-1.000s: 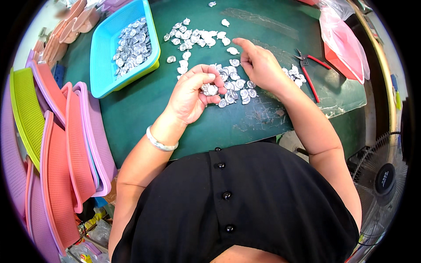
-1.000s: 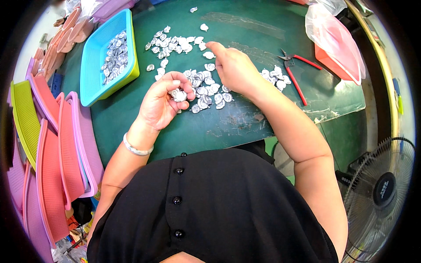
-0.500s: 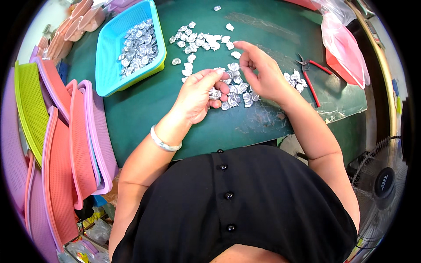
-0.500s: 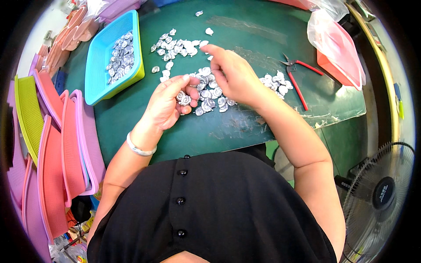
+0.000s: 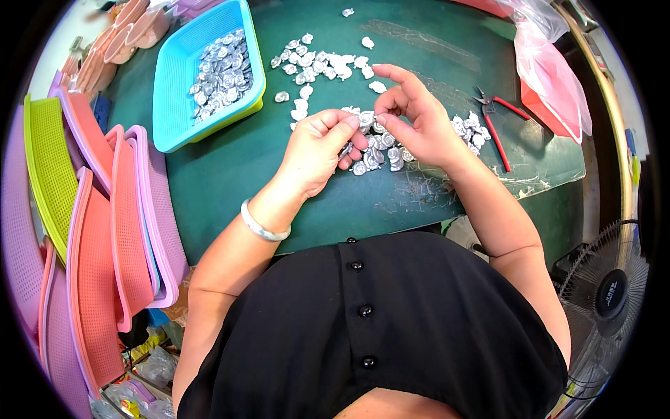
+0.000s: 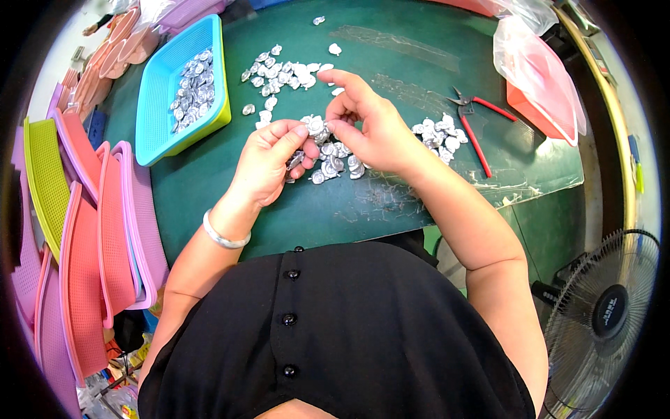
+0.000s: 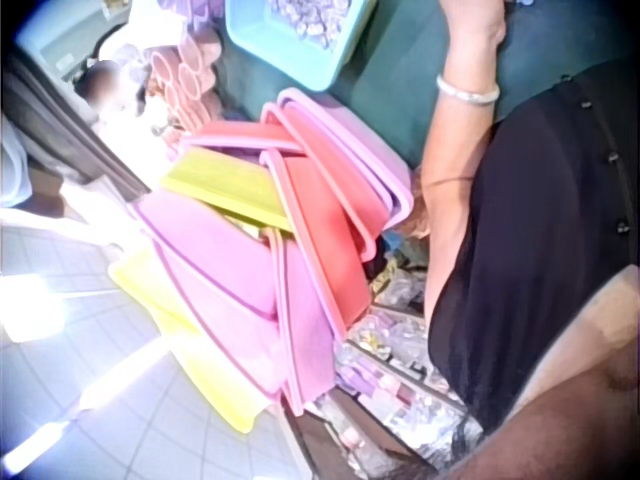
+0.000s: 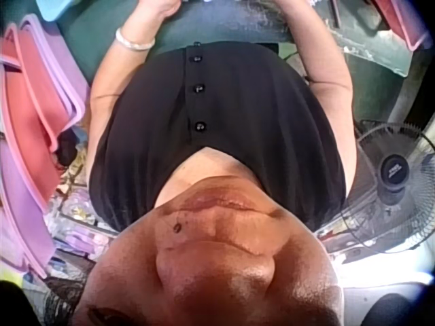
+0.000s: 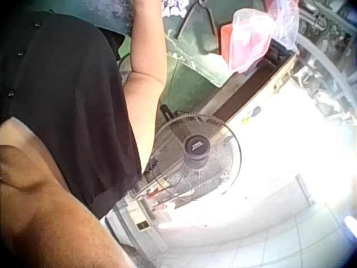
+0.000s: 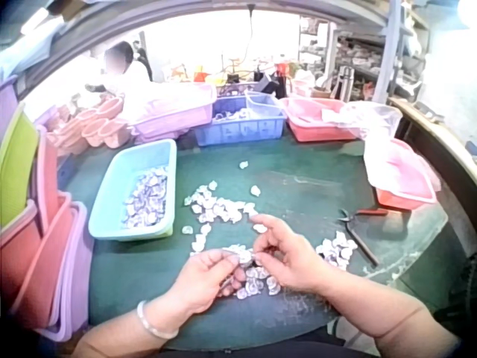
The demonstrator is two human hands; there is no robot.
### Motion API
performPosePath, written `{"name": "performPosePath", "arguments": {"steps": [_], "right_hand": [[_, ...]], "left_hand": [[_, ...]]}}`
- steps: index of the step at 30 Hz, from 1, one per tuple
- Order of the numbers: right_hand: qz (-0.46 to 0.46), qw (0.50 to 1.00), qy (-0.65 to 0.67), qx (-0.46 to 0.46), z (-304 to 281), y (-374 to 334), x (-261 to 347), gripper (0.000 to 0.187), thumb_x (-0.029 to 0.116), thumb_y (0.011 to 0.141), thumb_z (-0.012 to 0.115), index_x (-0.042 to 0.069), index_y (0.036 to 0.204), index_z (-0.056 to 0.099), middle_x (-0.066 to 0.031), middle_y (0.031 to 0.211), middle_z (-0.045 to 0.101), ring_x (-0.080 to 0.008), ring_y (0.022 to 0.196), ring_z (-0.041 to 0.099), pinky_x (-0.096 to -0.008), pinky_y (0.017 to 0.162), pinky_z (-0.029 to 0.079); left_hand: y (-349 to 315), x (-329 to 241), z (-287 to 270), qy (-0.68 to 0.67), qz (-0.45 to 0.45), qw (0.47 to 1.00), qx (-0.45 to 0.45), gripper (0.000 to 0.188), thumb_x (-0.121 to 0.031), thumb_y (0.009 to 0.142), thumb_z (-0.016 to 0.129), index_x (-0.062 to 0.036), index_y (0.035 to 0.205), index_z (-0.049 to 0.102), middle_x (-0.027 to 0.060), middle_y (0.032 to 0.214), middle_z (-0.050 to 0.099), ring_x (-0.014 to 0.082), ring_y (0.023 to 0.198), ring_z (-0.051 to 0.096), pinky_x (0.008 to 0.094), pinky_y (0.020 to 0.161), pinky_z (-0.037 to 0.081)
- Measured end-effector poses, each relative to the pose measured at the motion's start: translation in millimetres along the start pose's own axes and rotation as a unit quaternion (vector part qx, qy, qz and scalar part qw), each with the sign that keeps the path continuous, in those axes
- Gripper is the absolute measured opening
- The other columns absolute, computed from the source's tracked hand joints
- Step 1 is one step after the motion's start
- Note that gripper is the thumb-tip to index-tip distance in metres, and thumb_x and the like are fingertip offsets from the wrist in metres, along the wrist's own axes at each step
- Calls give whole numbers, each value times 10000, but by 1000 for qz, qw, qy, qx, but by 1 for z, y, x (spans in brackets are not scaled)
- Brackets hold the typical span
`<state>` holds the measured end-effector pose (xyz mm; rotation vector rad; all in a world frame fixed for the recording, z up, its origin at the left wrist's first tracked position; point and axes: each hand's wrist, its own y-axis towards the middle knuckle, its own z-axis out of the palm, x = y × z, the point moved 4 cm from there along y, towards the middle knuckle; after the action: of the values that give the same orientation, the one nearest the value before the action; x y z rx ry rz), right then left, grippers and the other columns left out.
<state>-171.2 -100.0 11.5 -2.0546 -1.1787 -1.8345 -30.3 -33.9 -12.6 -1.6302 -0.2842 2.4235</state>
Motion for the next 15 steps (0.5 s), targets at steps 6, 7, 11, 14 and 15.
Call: {"name": "performPosePath", "arguments": {"steps": [6,7,11,14,15], "right_hand": [[-21,1000,1,-13,-1,0,7,582,-70,746,542,68,1278,350,-10,726,537,-80,684,517,-225,627,404],[-25,1000,-8,-12,-1,0,7,593,-74,740,545,69,1281,348,-12,725,538,-82,686,521,-226,630,406],[-42,999,-25,-12,-2,-1,5,634,-88,717,559,74,1290,343,-20,721,543,-91,684,537,-234,644,416],[-44,999,-27,-4,-2,0,6,650,-92,710,568,75,1296,338,-22,724,546,-94,696,542,-242,654,426],[-43,999,-29,-1,-2,0,7,654,-93,710,570,75,1297,336,-22,726,547,-95,702,543,-245,657,429]], "left_hand": [[-1,-1,0,-34,8,999,9,196,-102,867,538,-11,1040,556,92,847,627,101,636,540,208,525,431],[-1,-1,0,-43,8,999,12,219,-92,863,542,-12,1067,551,99,874,630,105,648,545,212,534,437],[-1,-2,-1,-59,12,998,9,242,-64,852,547,-16,1089,543,105,920,628,116,678,557,223,558,452],[-1,-1,-2,-62,15,998,10,250,-62,853,546,-17,1099,541,105,926,624,117,685,559,217,560,451],[-1,0,-2,-62,17,998,11,254,-70,855,548,-20,1104,542,106,925,623,113,685,556,211,558,446]]}}
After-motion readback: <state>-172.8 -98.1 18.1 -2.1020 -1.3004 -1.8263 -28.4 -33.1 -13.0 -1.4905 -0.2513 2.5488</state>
